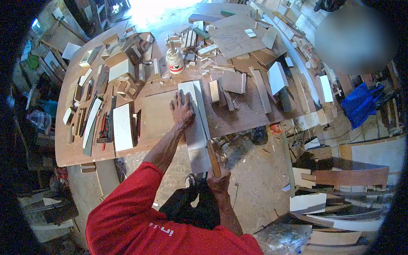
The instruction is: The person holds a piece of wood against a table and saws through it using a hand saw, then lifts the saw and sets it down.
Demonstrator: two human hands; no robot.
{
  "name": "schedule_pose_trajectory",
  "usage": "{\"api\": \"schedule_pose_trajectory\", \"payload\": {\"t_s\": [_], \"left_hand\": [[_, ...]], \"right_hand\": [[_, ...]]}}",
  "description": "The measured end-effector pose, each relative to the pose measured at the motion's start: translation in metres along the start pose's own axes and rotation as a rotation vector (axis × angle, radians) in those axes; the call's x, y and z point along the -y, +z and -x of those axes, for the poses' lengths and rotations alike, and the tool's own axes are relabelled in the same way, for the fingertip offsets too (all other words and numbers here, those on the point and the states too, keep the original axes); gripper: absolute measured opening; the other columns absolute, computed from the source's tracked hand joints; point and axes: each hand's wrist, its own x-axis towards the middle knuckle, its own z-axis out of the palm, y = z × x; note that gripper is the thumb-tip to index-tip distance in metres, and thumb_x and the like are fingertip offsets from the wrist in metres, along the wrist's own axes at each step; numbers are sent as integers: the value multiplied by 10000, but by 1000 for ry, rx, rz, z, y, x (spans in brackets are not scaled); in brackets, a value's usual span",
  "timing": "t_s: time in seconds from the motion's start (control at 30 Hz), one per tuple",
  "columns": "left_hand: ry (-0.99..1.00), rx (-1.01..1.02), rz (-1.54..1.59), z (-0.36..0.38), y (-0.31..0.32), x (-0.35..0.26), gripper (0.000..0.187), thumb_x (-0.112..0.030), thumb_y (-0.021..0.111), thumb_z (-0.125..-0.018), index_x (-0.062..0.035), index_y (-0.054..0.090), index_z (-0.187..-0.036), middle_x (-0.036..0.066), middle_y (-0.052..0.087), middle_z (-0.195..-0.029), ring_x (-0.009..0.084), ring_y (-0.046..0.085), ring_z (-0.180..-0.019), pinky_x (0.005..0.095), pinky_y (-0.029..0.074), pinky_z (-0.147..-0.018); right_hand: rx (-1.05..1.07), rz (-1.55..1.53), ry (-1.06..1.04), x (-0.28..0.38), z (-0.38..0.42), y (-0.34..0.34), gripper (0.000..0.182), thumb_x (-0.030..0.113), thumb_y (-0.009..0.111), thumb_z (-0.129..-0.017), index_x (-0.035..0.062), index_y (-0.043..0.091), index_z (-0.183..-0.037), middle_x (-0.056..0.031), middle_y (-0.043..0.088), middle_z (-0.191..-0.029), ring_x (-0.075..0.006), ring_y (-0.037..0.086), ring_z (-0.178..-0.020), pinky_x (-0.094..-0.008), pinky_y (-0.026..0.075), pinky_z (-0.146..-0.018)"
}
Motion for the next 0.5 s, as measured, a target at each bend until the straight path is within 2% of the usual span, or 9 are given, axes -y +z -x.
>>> {"api": "schedule_pose_trajectory", "payload": {"t_s": [0.1,0.13,0.17,0.23,0.33,0.4,0.43,0.5], "left_hand": [[-22,16,17,0,4,-3,551,-307,465,-899,-208,380,-1434,126,227,-1550,344,187,-1429,555,148,-1127],[-10,-22,21,-1,7,-2,546,-307,465,-900,-208,385,-1432,125,230,-1549,343,196,-1425,554,153,-1124],[-3,-61,23,-3,11,0,542,-308,465,-902,-209,391,-1429,125,233,-1547,341,205,-1422,552,158,-1122],[-16,-52,15,-1,6,-1,536,-309,460,-907,-211,391,-1430,123,233,-1548,337,214,-1419,553,161,-1120],[-17,-32,7,1,4,-3,529,-311,451,-916,-218,388,-1434,120,232,-1548,330,229,-1414,556,167,-1115],[-15,-29,6,-1,2,-4,528,-311,447,-919,-222,386,-1436,120,231,-1549,327,234,-1412,558,169,-1113],[4,-14,56,5,0,-3,499,-291,433,-926,-186,405,-1412,142,248,-1537,346,219,-1416,571,149,-1117],[25,-21,107,-4,-4,-3,472,-272,418,-932,-149,424,-1388,165,264,-1526,364,204,-1420,585,129,-1121]], "right_hand": [[-76,-106,-50,-3,23,-6,390,38,552,-813,-63,559,-1189,-184,645,-777,-252,654,-657,-338,492,-585],[-140,-96,-148,6,33,-12,415,48,556,-816,-66,550,-1215,-186,653,-814,-233,664,-682,-341,505,-603],[-135,-94,-154,5,37,-13,415,48,556,-816,-66,550,-1215,-186,653,-814,-233,664,-682,-341,505,-603],[-112,-62,-66,2,45,-16,447,50,563,-811,-58,540,-1245,-198,654,-850,-244,673,-717,-347,514,-637],[-21,0,1,-11,16,-7,413,45,557,-809,-43,555,-1212,-203,647,-849,-242,666,-724,-355,512,-665],[46,-79,84,0,16,-7,366,31,543,-811,-42,567,-1169,-198,653,-866,-235,665,-750,-347,519,-695],[47,-82,89,0,26,-11,366,31,543,-811,-42,567,-1169,-198,653,-866,-235,665,-750,-347,519,-695],[-16,-130,-55,-3,44,-18,389,23,543,-808,-43,562,-1191,-187,664,-898,-242,677,-799,-333,525,-734]]}}
